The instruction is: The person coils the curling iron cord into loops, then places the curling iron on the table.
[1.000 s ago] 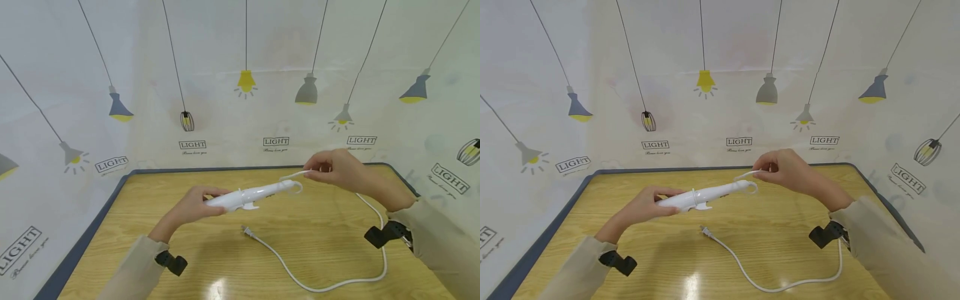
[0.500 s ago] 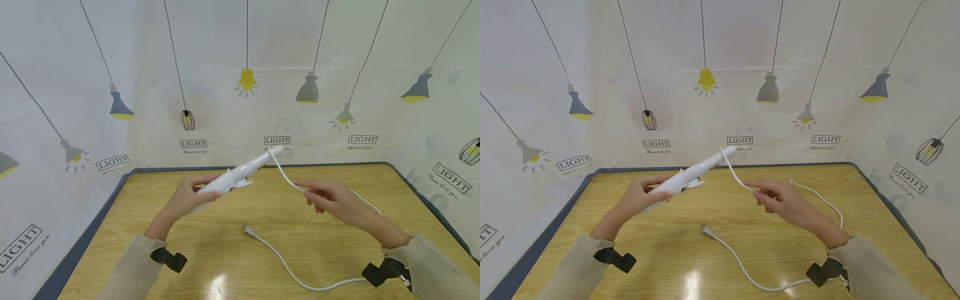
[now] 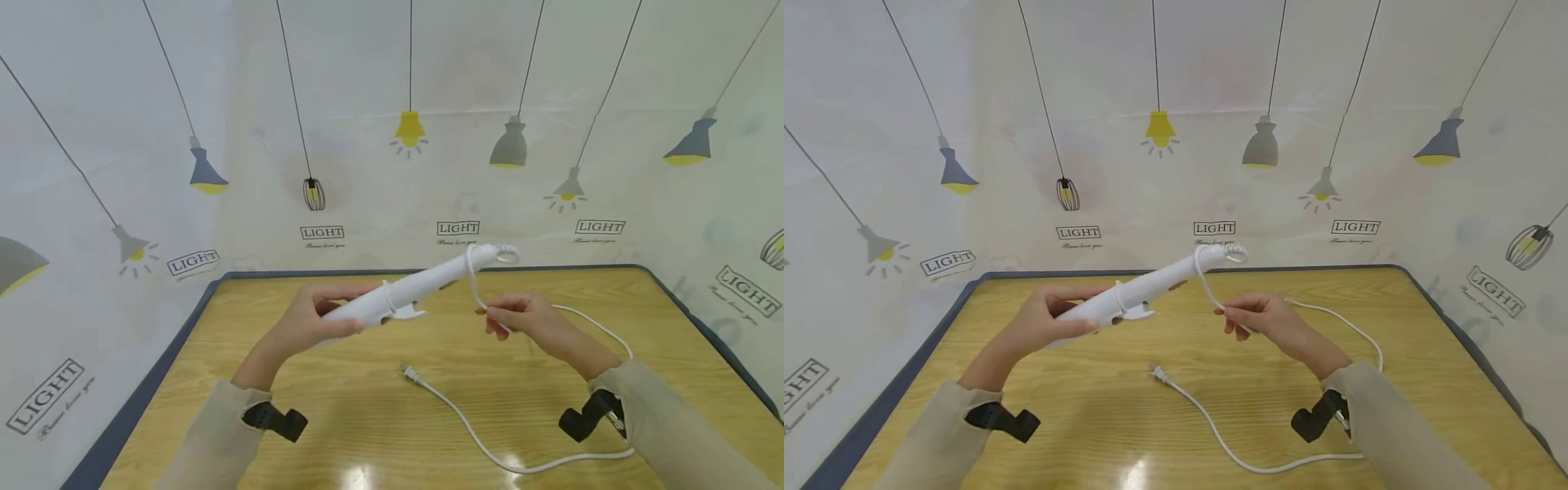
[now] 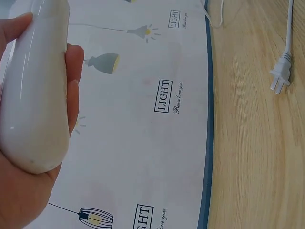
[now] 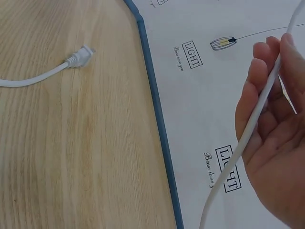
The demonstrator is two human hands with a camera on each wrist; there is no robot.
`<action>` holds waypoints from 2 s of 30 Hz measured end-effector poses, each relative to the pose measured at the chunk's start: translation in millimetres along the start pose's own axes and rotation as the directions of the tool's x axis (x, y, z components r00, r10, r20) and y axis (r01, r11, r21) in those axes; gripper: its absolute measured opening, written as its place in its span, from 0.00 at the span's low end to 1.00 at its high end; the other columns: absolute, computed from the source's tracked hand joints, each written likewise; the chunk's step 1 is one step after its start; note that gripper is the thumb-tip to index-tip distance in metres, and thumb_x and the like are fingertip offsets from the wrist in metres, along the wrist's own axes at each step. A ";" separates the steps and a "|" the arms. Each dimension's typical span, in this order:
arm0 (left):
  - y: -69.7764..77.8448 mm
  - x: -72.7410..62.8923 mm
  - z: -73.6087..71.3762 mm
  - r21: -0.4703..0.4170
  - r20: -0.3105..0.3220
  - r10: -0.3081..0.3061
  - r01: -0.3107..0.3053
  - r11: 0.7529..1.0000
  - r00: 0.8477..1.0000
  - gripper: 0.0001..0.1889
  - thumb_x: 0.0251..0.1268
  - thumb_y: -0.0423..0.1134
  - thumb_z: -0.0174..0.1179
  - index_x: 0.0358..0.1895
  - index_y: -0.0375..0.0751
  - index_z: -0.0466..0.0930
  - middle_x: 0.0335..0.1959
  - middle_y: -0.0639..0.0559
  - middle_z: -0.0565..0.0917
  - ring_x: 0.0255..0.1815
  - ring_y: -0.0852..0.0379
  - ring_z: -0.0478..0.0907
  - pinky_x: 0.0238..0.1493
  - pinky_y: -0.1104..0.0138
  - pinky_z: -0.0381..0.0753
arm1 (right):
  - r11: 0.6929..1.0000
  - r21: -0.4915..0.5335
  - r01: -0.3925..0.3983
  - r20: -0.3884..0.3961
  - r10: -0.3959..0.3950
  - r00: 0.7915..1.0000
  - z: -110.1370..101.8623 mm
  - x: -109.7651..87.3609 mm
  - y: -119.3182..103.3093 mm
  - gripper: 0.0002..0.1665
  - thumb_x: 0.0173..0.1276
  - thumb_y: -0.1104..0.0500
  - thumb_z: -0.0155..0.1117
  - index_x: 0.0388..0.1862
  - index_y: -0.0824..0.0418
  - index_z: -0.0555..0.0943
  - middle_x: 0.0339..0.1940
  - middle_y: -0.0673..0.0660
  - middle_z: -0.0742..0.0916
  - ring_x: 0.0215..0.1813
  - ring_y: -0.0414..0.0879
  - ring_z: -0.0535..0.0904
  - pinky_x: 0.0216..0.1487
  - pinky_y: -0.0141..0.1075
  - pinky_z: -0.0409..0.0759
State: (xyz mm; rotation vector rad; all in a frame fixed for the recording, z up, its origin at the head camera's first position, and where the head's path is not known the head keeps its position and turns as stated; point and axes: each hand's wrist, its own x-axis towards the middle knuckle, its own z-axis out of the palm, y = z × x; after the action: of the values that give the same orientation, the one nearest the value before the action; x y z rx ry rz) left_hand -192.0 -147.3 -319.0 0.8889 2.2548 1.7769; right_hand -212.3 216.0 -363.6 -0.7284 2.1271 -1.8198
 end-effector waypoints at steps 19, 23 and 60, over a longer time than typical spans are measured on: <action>-4.5 -8.8 11.4 0.054 0.298 0.021 -0.039 0.998 0.954 0.22 0.50 0.32 0.66 0.53 0.39 0.79 0.43 0.48 0.81 0.27 0.55 0.77 0.26 0.62 0.79 | 0.981 -0.190 -0.031 0.117 0.054 0.992 -29.6 15.0 -21.8 0.06 0.63 0.64 0.61 0.36 0.65 0.83 0.29 0.51 0.84 0.29 0.43 0.76 0.33 0.36 0.78; -7.2 -9.0 15.8 0.121 0.323 -0.028 -0.012 0.993 0.946 0.22 0.50 0.35 0.66 0.53 0.42 0.80 0.41 0.51 0.82 0.28 0.56 0.77 0.28 0.63 0.79 | 0.958 -0.285 -0.024 0.133 0.064 0.989 -29.2 14.7 -28.9 0.07 0.62 0.63 0.62 0.34 0.68 0.81 0.27 0.50 0.83 0.28 0.42 0.74 0.32 0.35 0.76; -13.7 -7.9 11.7 0.064 -0.202 -0.100 0.115 0.991 0.974 0.23 0.54 0.37 0.66 0.57 0.44 0.77 0.52 0.41 0.78 0.31 0.51 0.82 0.29 0.60 0.81 | 0.925 -0.056 0.376 0.031 -0.374 0.927 33.7 -22.7 -24.4 0.30 0.71 0.75 0.39 0.70 0.60 0.60 0.30 0.51 0.80 0.21 0.45 0.72 0.22 0.33 0.76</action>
State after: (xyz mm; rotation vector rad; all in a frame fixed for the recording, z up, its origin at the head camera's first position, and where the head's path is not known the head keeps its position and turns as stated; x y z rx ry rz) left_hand -185.2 -143.3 -337.0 0.6109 2.4552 1.8160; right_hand -171.4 196.9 -349.1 -1.2377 2.1525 -1.9185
